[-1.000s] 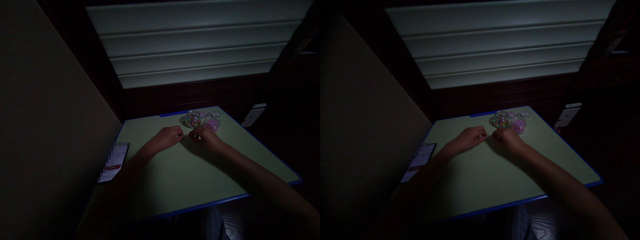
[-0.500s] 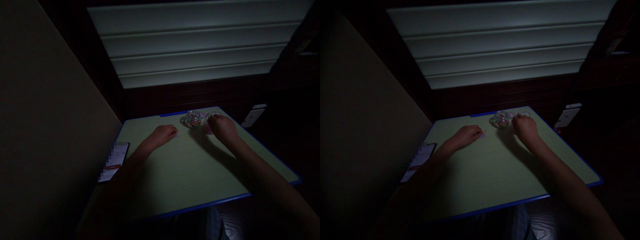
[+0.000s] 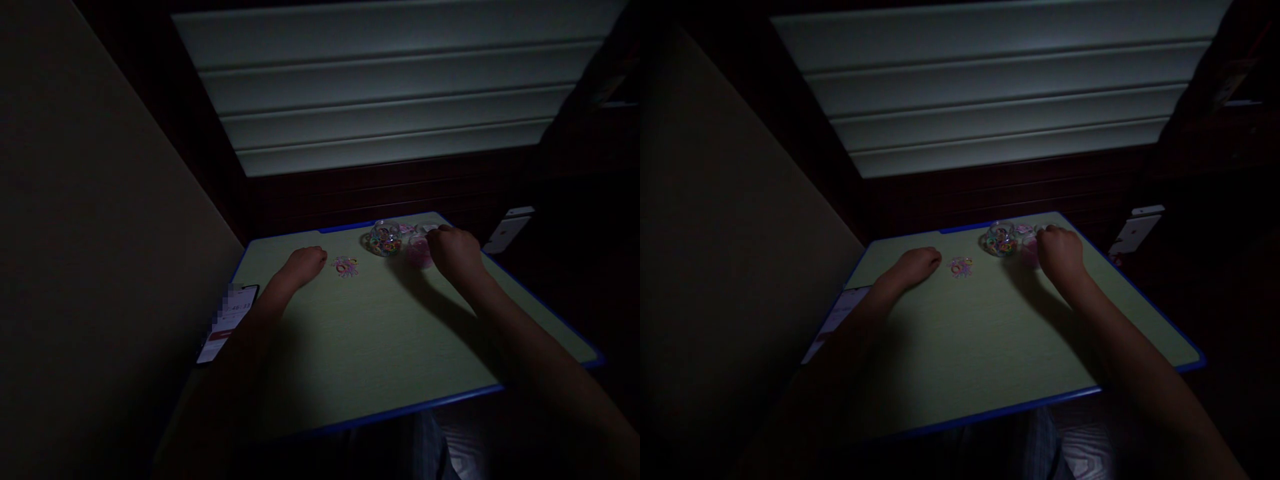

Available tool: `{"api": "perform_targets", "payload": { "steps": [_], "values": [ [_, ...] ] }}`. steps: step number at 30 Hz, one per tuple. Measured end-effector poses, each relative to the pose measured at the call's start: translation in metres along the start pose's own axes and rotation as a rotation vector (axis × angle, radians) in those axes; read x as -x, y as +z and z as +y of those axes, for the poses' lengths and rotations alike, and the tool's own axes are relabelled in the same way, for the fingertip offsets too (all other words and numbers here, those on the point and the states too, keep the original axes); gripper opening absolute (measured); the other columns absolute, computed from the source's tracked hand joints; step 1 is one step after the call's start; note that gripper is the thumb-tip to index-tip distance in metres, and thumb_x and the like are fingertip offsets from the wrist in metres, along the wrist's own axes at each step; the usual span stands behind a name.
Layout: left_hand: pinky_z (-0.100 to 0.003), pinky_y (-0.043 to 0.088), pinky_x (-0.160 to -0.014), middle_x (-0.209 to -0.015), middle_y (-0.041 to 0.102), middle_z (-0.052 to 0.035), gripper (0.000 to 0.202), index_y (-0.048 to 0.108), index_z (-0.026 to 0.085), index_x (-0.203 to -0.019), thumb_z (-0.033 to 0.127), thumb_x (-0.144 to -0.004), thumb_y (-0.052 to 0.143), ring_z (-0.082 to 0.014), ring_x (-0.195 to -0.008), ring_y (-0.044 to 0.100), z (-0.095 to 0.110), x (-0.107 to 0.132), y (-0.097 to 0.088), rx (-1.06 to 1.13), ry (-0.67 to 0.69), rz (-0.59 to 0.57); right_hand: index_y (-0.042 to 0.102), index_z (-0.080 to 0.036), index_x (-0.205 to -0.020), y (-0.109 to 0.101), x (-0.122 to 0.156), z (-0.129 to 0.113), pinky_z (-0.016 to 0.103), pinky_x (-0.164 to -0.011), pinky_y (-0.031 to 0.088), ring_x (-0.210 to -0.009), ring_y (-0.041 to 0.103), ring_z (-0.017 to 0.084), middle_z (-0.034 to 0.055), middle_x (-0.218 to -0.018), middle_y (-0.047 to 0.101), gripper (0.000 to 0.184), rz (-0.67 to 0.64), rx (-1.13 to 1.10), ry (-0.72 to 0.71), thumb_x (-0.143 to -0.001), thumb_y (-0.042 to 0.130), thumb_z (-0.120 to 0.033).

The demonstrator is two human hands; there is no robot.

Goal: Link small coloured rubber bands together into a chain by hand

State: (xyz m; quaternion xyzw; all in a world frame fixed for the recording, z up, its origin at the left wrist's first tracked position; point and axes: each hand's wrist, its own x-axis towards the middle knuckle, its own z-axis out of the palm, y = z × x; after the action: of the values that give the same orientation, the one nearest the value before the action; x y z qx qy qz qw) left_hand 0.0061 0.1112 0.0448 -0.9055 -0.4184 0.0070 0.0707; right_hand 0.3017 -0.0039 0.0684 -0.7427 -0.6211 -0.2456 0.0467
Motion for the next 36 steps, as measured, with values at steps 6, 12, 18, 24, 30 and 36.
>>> {"api": "perform_targets", "payload": {
  "steps": [6,12,18,24,30,36],
  "values": [
    [-0.027,0.043,-0.074,-0.101,0.063,-0.0098,0.031,0.064,0.017,-0.095,0.024,-0.088,0.035,-0.0177,-0.086,0.06,-0.001,0.0,0.005,-0.035,-0.008,-0.034,0.067,-0.012,-0.09,-0.002,0.001,-0.002,0.029,-0.055,0.028,-0.07,0.06,0.02,0.0137,-0.085,0.065,0.034,0.0,-0.007,-0.013,-0.087,0.034,-0.02],
    [-0.028,0.044,-0.076,-0.101,0.063,-0.0109,0.029,0.064,0.016,-0.093,0.019,-0.088,0.036,-0.0182,-0.087,0.06,0.001,0.0,0.006,-0.064,-0.001,-0.046,0.067,-0.011,-0.086,-0.002,0.001,-0.002,0.029,-0.054,0.027,-0.07,0.06,0.02,0.0144,-0.086,0.065,0.033,-0.009,-0.027,-0.01,-0.087,0.035,-0.02],
    [-0.029,0.045,-0.074,-0.1,0.063,-0.0111,0.03,0.062,0.015,-0.093,0.017,-0.089,0.033,-0.019,-0.086,0.061,0.001,-0.002,0.012,-0.104,0.012,-0.022,0.066,-0.012,-0.086,-0.004,0.002,-0.003,0.028,-0.054,0.025,-0.07,0.059,0.02,0.0132,-0.086,0.065,0.033,-0.01,-0.05,-0.019,-0.089,0.035,-0.022],
    [-0.028,0.045,-0.073,-0.105,0.06,-0.0109,0.027,0.056,0.015,-0.1,0.012,-0.087,0.032,-0.0189,-0.089,0.061,0.005,0.0,0.008,-0.109,-0.002,-0.003,0.066,-0.012,-0.087,-0.002,0.003,-0.006,0.028,-0.055,0.024,-0.069,0.058,0.018,0.0123,-0.085,0.065,0.035,0.0,-0.091,-0.044,-0.09,0.033,-0.025],
    [-0.029,0.044,-0.069,-0.106,0.056,-0.0107,0.025,0.051,0.015,-0.103,0.017,-0.091,0.029,-0.0182,-0.086,0.059,0.028,0.002,-0.007,-0.053,0.011,0.087,0.066,-0.017,-0.087,-0.006,0.007,-0.017,0.027,-0.055,0.027,-0.069,0.058,0.016,0.0079,-0.087,0.066,0.032,0.032,-0.253,-0.139,-0.09,0.037,-0.029],
    [-0.027,0.044,-0.067,-0.103,0.054,-0.0077,0.024,0.048,0.016,-0.102,0.023,-0.094,0.026,-0.0161,-0.083,0.057,0.058,0.007,-0.016,0.02,0.14,0.144,0.065,-0.017,-0.1,-0.005,0.012,-0.034,0.024,-0.062,0.036,-0.074,0.059,0.015,0.0082,-0.096,0.066,0.03,0.005,-0.501,-0.309,-0.09,0.041,-0.032]
  ]
}}
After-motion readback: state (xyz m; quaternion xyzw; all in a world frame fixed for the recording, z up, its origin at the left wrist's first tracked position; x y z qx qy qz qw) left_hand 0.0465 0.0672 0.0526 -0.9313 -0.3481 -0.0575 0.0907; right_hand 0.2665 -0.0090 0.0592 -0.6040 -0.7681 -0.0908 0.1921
